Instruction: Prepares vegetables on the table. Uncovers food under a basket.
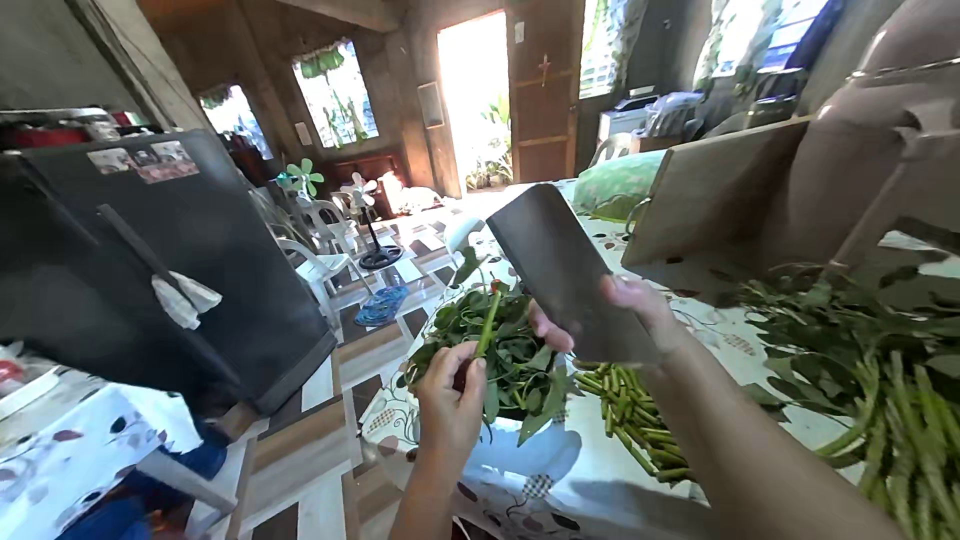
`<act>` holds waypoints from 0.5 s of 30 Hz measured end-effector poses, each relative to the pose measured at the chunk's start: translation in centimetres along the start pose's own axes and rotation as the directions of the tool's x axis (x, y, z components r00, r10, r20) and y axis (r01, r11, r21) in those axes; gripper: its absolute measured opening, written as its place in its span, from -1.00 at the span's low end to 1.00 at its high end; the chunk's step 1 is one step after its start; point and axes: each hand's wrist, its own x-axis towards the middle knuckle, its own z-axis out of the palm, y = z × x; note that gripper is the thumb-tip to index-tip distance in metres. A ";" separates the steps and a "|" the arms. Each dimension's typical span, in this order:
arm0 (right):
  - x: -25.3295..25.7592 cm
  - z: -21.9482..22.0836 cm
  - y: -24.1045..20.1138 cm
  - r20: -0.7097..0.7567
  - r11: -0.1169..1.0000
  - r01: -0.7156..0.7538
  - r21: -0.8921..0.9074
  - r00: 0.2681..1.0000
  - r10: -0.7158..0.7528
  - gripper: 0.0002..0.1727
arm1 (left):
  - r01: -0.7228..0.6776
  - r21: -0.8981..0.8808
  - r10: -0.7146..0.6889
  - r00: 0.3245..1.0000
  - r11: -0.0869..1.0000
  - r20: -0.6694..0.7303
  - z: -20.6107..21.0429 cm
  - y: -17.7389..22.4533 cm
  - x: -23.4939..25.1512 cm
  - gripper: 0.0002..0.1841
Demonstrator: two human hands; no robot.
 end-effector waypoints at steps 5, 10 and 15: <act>-3.6 -0.6 0.3 0.075 0.999 -0.024 -0.024 0.997 0.025 -0.29 | -0.164 0.008 0.163 0.985 0.986 0.053 1.8 0.3 -0.9 -0.78; -4.9 -1.1 1.3 0.122 0.998 -0.032 0.057 0.992 0.025 -0.38 | -0.190 0.037 0.187 0.979 0.981 0.079 2.3 1.7 -0.8 -0.78; -4.2 0.6 1.8 0.035 0.995 -0.060 -0.083 0.997 0.063 -0.08 | -0.172 0.067 0.165 0.981 0.983 0.098 2.7 2.1 -0.7 -0.78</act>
